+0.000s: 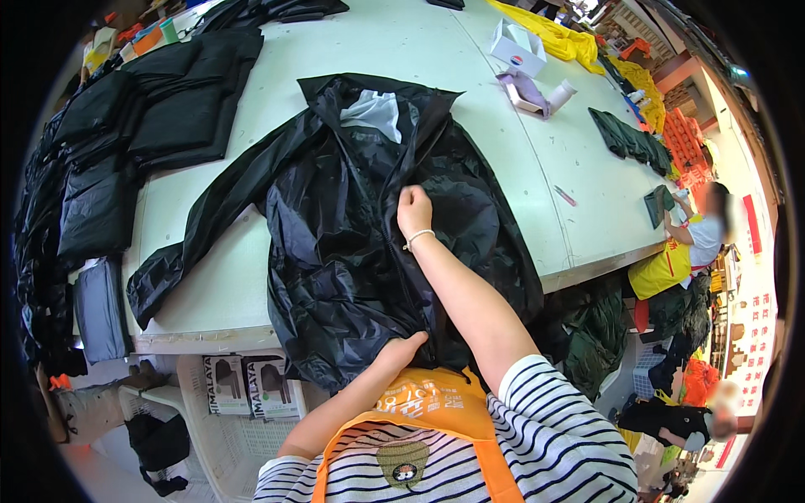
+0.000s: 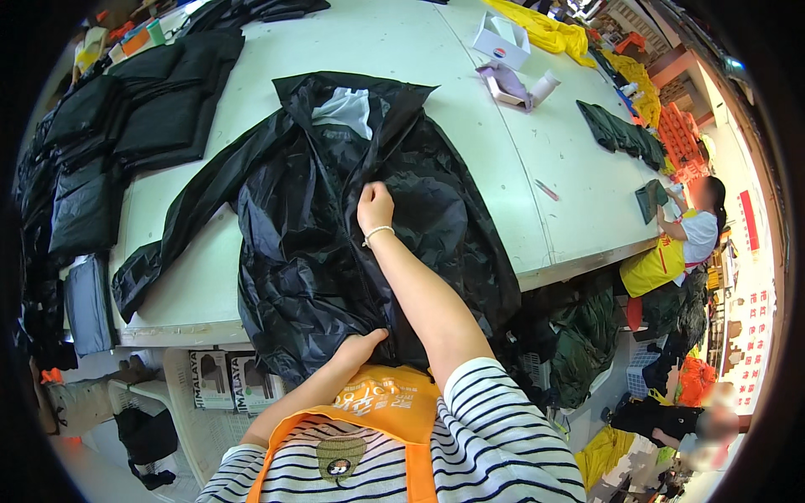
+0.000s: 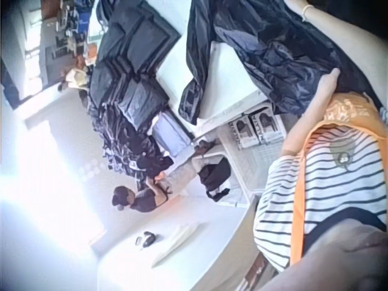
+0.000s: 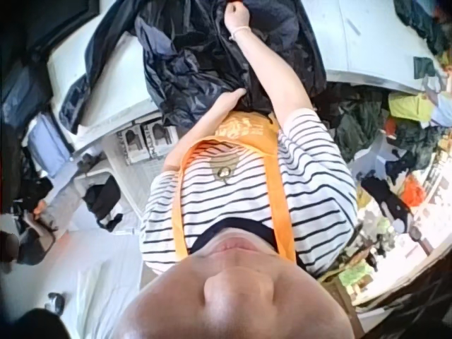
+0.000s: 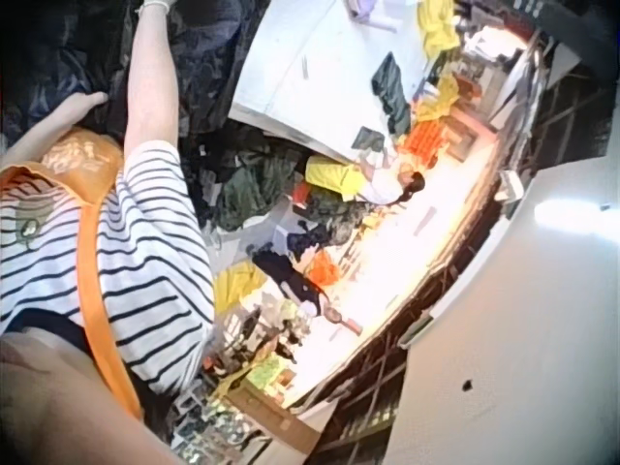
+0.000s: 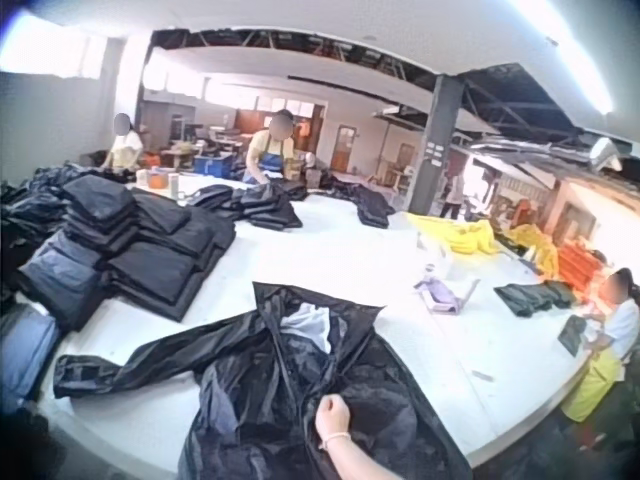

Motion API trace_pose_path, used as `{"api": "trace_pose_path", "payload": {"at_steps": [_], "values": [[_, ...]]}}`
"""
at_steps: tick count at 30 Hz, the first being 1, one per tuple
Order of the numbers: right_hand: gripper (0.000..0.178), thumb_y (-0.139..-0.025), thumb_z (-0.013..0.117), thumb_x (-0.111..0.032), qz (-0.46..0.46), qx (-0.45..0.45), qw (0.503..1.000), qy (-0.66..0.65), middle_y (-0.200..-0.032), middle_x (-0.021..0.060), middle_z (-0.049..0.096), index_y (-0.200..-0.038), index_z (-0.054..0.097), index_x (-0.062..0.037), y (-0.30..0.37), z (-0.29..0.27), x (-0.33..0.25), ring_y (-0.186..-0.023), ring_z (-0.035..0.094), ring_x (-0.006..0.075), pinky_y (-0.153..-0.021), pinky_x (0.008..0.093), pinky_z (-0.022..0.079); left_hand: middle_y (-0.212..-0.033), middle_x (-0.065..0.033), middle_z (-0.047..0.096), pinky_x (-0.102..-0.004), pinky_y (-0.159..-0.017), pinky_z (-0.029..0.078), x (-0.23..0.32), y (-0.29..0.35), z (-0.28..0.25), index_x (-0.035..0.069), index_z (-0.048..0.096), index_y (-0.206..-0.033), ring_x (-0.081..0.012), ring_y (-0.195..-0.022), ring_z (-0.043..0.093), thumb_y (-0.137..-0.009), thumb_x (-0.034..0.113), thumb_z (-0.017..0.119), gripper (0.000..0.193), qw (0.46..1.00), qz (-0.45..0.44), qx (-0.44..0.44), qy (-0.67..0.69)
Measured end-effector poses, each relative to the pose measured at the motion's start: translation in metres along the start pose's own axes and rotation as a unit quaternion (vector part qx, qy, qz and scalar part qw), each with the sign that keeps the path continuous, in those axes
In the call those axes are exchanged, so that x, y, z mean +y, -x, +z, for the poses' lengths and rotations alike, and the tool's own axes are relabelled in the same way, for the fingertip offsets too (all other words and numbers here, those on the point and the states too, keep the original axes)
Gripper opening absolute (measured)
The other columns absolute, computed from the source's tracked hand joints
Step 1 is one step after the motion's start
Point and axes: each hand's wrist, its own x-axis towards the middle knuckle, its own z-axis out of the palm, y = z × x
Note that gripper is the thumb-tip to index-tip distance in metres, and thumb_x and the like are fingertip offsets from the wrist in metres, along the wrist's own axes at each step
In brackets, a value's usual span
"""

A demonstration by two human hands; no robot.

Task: The person folds a black jacket on a table, zips it, and places it into a white basket. They then pick up a blue strap, attach a tag, and place it into the basket. Finally, they pick up another black jacket and begin to fold it.

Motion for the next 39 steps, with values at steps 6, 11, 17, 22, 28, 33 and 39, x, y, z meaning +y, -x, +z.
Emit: {"api": "trace_pose_path", "payload": {"at_steps": [6, 11, 17, 22, 28, 33, 39], "values": [[0.022, -0.082, 0.05, -0.017, 0.161, -0.151, 0.971, 0.095, -0.066, 0.0083, 0.06, -0.074, 0.059, 0.0025, -0.015, -0.007, 0.053, -0.057, 0.057, 0.0171, -0.053, 0.0304, 0.043, -0.098, -0.0218, 0.063, -0.0325, -0.081, 0.045, -0.014, -0.008, -0.006, -0.017, 0.059, -0.102, -0.0268, -0.087, 0.059, -0.077, 0.05, 0.06, 0.07, 1.0, 0.007, -0.01, -0.02], [0.022, -0.084, 0.049, -0.02, 0.074, -0.032, 0.918, -0.388, -0.069, -0.0022, 0.05, -0.067, 0.051, -0.0052, -0.053, -0.02, -0.011, -0.066, 0.044, 0.0085, -0.067, 0.0269, 0.039, -0.092, -0.0178, 0.064, -0.0322, -0.073, 0.049, -0.021, -0.011, -0.006, -0.016, 0.06, -0.095, -0.023, -0.077, 0.062, -0.078, 0.037, 0.067, 0.056, 0.996, 0.015, 0.022, 0.085], [0.052, -0.088, 0.053, -0.038, 0.239, -0.229, 0.933, 0.143, -0.115, 0.0263, 0.059, -0.112, 0.056, 0.0074, -0.022, -0.012, 0.059, -0.113, 0.053, 0.0368, -0.097, 0.0379, 0.039, -0.085, -0.0162, 0.066, -0.0349, -0.066, 0.052, -0.055, -0.046, -0.003, -0.015, 0.06, -0.089, -0.0254, -0.072, 0.064, -0.081, 0.024, 0.066, 0.04, 0.994, 0.027, 0.002, 0.104], [0.08, -0.079, 0.069, -0.044, 0.239, -0.317, 0.918, -0.015, -0.078, 0.009, 0.059, -0.131, 0.037, 0.0065, 0.02, -0.071, -0.033, -0.069, 0.056, 0.0201, -0.07, 0.031, 0.049, -0.085, -0.0172, 0.065, -0.0353, -0.067, 0.053, -0.018, -0.009, -0.013, -0.016, 0.059, -0.095, -0.0256, -0.074, 0.064, -0.078, 0.026, 0.069, 0.046, 0.985, -0.023, -0.006, 0.171], [0.063, -0.081, 0.069, -0.029, 0.023, -0.339, 0.94, 0.039, -0.105, 0.0204, 0.063, -0.128, 0.04, 0.0025, 0.153, -0.172, 0.009, -0.097, 0.062, 0.0306, -0.084, 0.0361, 0.047, -0.096, -0.0149, 0.067, -0.0308, -0.08, 0.048, -0.013, -0.03, -0.008, -0.01, 0.064, -0.099, -0.0223, -0.086, 0.063, -0.079, 0.031, 0.067, 0.046, 0.978, 0.115, 0.011, 0.177], [0.03, -0.085, 0.064, -0.02, 0.191, -0.193, 0.953, 0.136, -0.085, 0.015, 0.063, -0.108, 0.056, -0.0027, 0.178, -0.198, 0.017, -0.075, 0.059, 0.0307, -0.069, 0.0362, 0.047, -0.112, -0.0149, 0.062, -0.0295, -0.091, 0.043, -0.013, -0.07, -0.009, -0.011, 0.058, -0.111, -0.0226, -0.102, 0.058, -0.08, 0.026, 0.068, 0.049, 0.971, 0.191, 0.005, 0.144], [0.021, -0.073, 0.072, -0.018, -0.121, -0.133, 0.958, 0.224, -0.087, 0.0059, 0.055, -0.088, 0.062, -0.0078, 0.196, -0.183, -0.047, -0.084, 0.053, 0.0274, -0.072, 0.0378, 0.043, -0.103, -0.0127, 0.064, -0.0269, -0.083, 0.045, -0.014, -0.051, -0.011, -0.011, 0.061, -0.103, -0.0191, -0.092, 0.059, -0.08, 0.029, 0.069, 0.047, 0.987, 0.151, 0.0, 0.057]]}}
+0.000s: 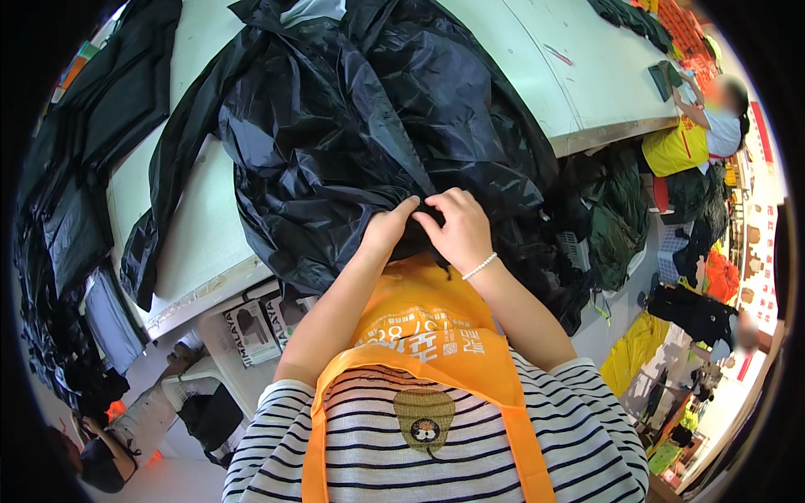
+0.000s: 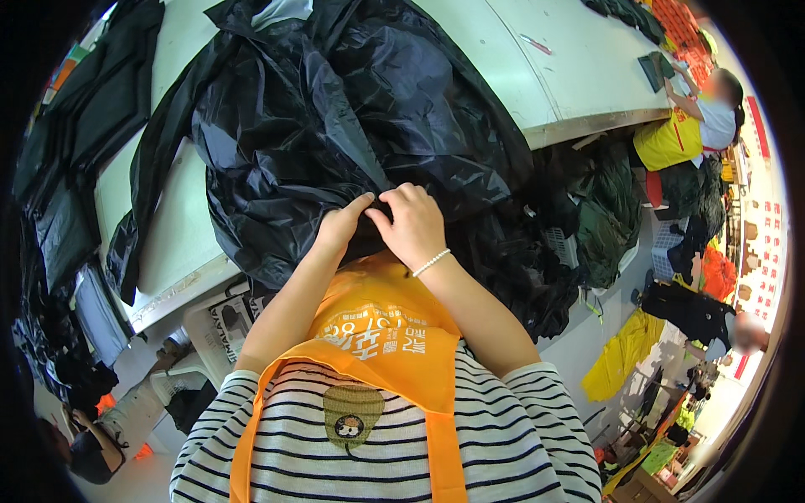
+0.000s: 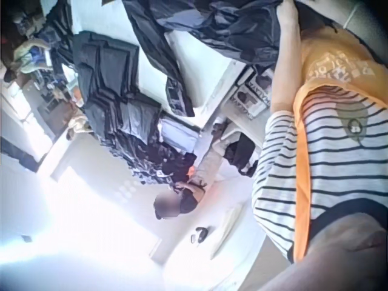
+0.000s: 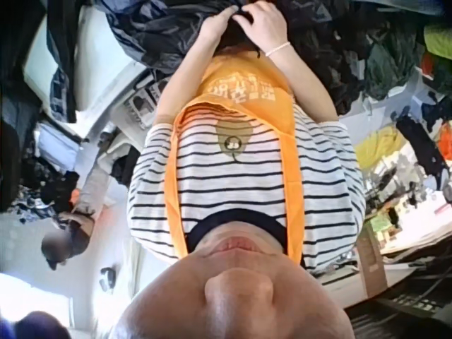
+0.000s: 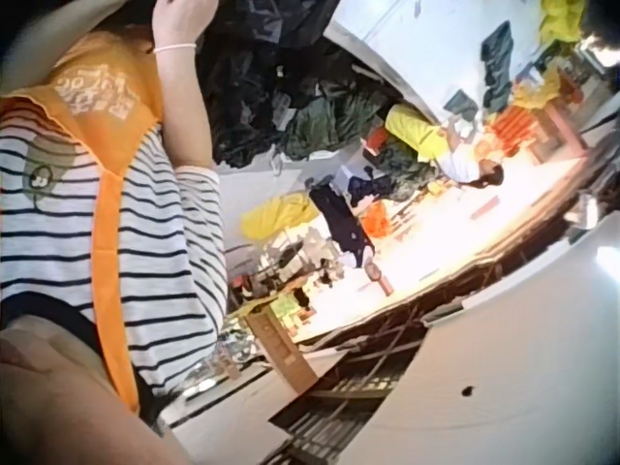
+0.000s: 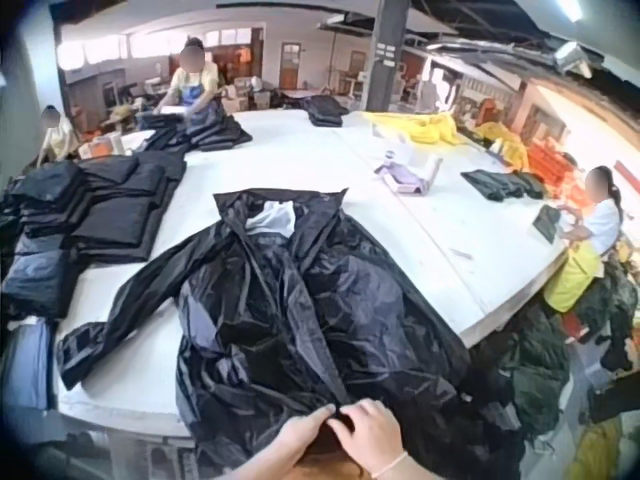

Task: The person folds a black jacket on a table, zips it, and places it into a white basket. They then pick up a blue strap, attach a tag, and place it into the basket. Finally, they pick up another black jacket and begin to fold it.

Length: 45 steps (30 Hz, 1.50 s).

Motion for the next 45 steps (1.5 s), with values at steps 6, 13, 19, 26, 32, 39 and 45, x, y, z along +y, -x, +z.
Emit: {"api": "trace_pose_path", "payload": {"at_steps": [6, 13, 19, 26, 32, 39, 45], "values": [[0.014, -0.073, 0.071, -0.01, 0.123, -0.053, 0.989, -0.06, -0.071, 0.0092, 0.063, -0.081, 0.065, -0.0005, 0.011, 0.013, -0.002, -0.06, 0.061, 0.0251, -0.056, 0.0342, 0.049, -0.098, -0.011, 0.064, -0.0251, -0.08, 0.045, 0.001, 0.017, 0.005, -0.009, 0.063, -0.097, -0.0168, -0.088, 0.059, -0.079, 0.033, 0.069, 0.046, 0.993, -0.043, 0.071, -0.085], [0.014, -0.086, 0.063, -0.012, 0.493, -0.204, 0.7, -0.475, -0.073, 0.0103, 0.065, -0.08, 0.06, 0.0002, 0.02, -0.004, 0.012, -0.06, 0.066, 0.0166, -0.053, 0.0244, 0.053, -0.105, -0.0201, 0.065, -0.0298, -0.09, 0.042, 0.003, 0.036, 0.008, -0.007, 0.062, -0.104, -0.0278, -0.101, 0.061, -0.081, 0.041, 0.063, 0.054, 0.989, 0.068, 0.103, -0.077], [0.009, -0.085, 0.061, -0.007, 0.519, -0.18, 0.591, -0.591, -0.092, 0.0158, 0.065, -0.083, 0.061, 0.0019, 0.031, 0.006, 0.014, -0.086, 0.067, 0.0252, -0.079, 0.0308, 0.055, -0.104, -0.013, 0.064, -0.0271, -0.086, 0.043, -0.006, 0.035, -0.003, -0.008, 0.062, -0.104, -0.0201, -0.095, 0.059, -0.077, 0.035, 0.07, 0.051, 0.996, 0.013, 0.087, -0.035], [0.011, -0.085, 0.06, -0.006, 0.528, -0.161, 0.561, -0.617, -0.092, 0.016, 0.066, -0.091, 0.062, 0.0032, 0.037, 0.013, 0.012, -0.089, 0.066, 0.025, -0.082, 0.0312, 0.053, -0.101, -0.01, 0.065, -0.0256, -0.082, 0.045, -0.004, 0.038, -0.004, -0.004, 0.065, -0.099, -0.0171, -0.09, 0.06, -0.078, 0.03, 0.072, 0.041, 0.992, 0.037, 0.12, -0.029], [0.008, -0.084, 0.062, -0.007, 0.512, -0.085, 0.561, -0.645, -0.09, 0.0138, 0.066, -0.087, 0.062, 0.0005, 0.036, 0.016, 0.021, -0.087, 0.065, 0.0231, -0.081, 0.0316, 0.052, -0.101, -0.0106, 0.064, -0.0257, -0.075, 0.049, -0.015, 0.033, -0.016, -0.004, 0.063, -0.098, -0.0159, -0.082, 0.063, -0.078, 0.018, 0.074, 0.033, 0.986, 0.038, 0.066, 0.148], [0.005, -0.082, 0.067, -0.01, 0.492, -0.073, 0.56, -0.663, -0.08, 0.0051, 0.065, -0.081, 0.064, -0.0051, 0.042, 0.021, 0.006, -0.076, 0.062, 0.0134, -0.073, 0.0243, 0.049, -0.103, -0.0114, 0.063, -0.0277, -0.083, 0.047, -0.013, 0.054, -0.007, -0.007, 0.061, -0.102, -0.0199, -0.092, 0.06, -0.075, 0.02, 0.077, 0.042, 0.981, 0.002, 0.1, 0.163], [0.008, -0.082, 0.068, -0.01, 0.483, -0.049, 0.584, -0.651, -0.079, 0.0035, 0.065, -0.076, 0.063, -0.0073, 0.046, 0.02, -0.002, -0.076, 0.061, 0.0118, -0.073, 0.0231, 0.047, -0.098, -0.009, 0.064, -0.0263, -0.077, 0.047, 0.0, 0.066, 0.003, -0.005, 0.064, -0.097, -0.0169, -0.083, 0.06, -0.077, 0.028, 0.075, 0.041, 0.986, -0.009, 0.132, 0.104]]}}
